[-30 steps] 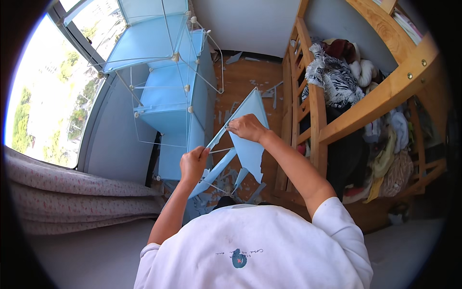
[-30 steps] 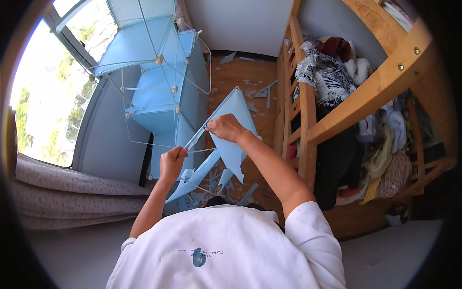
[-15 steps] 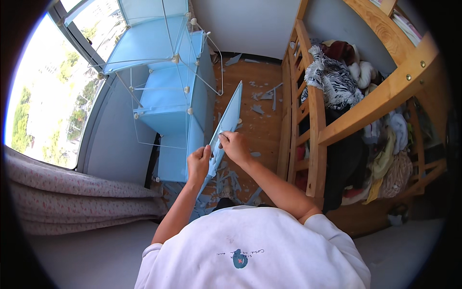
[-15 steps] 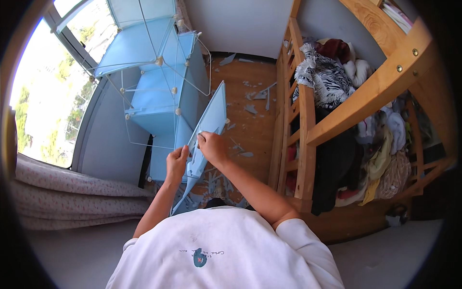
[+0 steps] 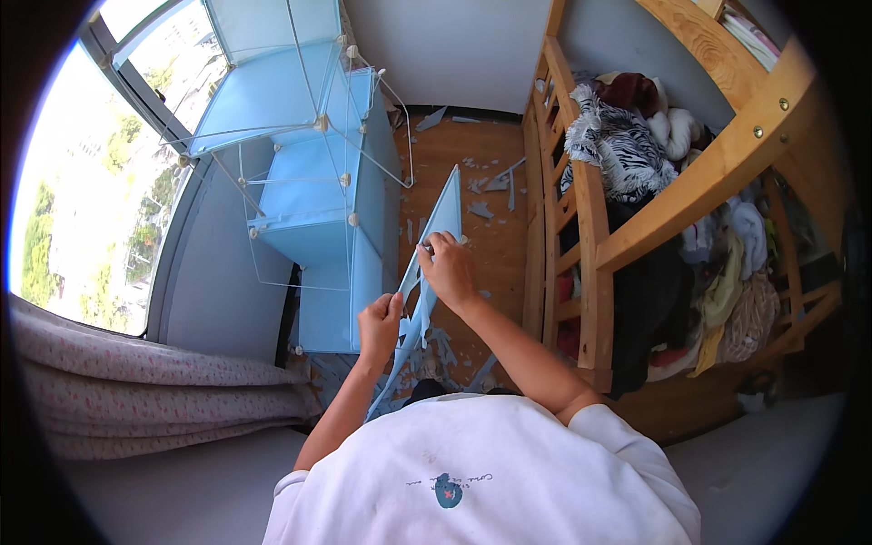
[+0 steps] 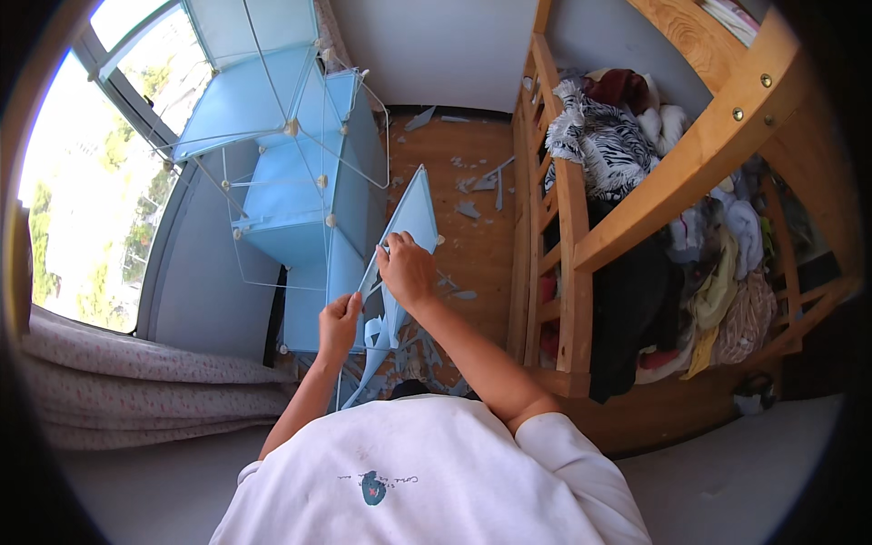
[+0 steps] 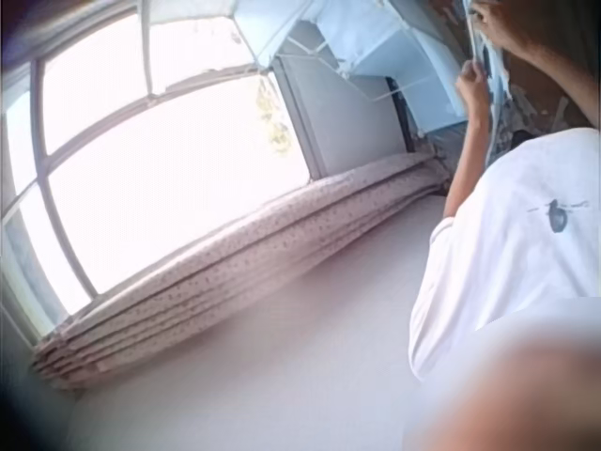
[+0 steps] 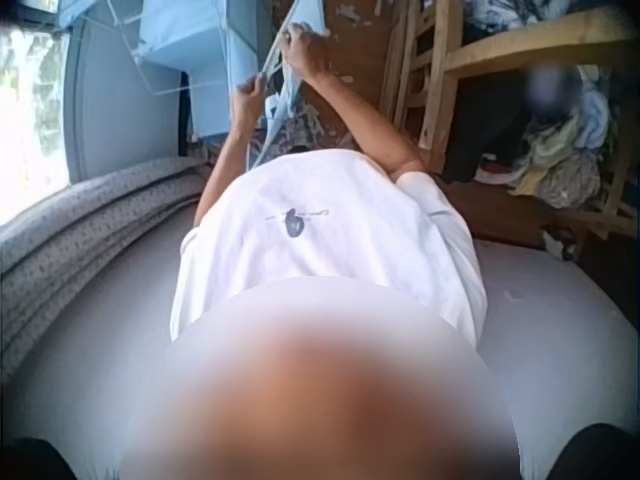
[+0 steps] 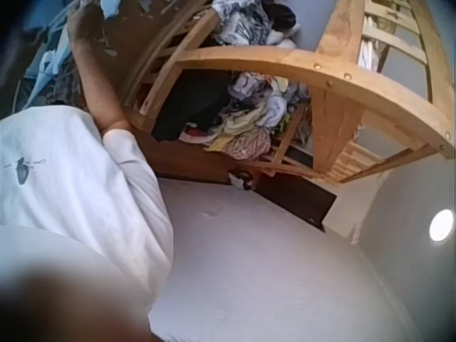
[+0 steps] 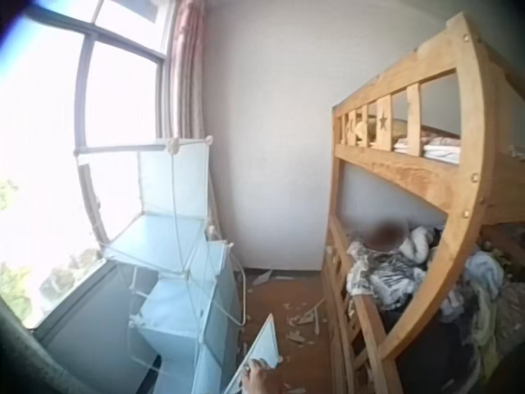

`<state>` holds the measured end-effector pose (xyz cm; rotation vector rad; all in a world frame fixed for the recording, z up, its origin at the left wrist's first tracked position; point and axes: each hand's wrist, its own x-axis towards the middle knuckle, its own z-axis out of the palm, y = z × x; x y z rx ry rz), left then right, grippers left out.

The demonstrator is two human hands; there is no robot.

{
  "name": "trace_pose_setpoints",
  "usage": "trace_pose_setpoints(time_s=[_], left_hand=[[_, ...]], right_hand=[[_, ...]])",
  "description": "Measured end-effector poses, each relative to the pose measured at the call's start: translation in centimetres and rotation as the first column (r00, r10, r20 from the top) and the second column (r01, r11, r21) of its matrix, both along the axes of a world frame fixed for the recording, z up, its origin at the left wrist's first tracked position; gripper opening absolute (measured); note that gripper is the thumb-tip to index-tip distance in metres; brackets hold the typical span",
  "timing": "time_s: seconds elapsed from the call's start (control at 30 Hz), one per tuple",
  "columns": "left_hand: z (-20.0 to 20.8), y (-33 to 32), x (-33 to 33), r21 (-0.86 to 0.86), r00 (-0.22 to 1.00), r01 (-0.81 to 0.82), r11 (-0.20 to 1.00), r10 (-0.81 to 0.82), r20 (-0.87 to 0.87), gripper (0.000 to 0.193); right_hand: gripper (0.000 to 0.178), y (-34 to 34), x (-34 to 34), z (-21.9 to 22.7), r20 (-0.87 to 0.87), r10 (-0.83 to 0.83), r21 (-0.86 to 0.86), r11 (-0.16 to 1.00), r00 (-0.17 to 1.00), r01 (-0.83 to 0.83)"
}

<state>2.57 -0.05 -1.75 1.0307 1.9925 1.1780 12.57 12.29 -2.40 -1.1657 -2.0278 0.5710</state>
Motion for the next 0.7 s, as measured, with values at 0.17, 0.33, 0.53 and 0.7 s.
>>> trace_pose_setpoints(time_s=[0.17,0.33,0.53,0.7], left_hand=[[-0.3,-0.2,0.1,-0.021,0.997,-0.033,0.999,0.032,-0.065,0.033],[-0.2,-0.3,0.4,0.037,0.998,-0.019,0.999,0.021,-0.057,0.033],[-0.3,-0.4,0.3,0.011,0.995,0.003,1.0,-0.002,-0.098,0.035],[-0.6,-0.6,0.0,0.007,0.993,0.022,1.0,-0.021,-0.117,0.036]], right_hand=[[0.025,-0.3,0.7,1.0,0.13,0.125,-0.09,0.989,0.984,-0.114],[0.024,-0.2,0.7,-0.6,0.164,0.089,-0.014,0.996,0.982,-0.088],[0.008,-1.1,0.0,-1.0,0.223,0.019,0.159,0.986,0.975,-0.056],[0.006,-1.3,-0.1,-1.4,0.19,0.053,0.193,0.977,0.98,-0.09]])
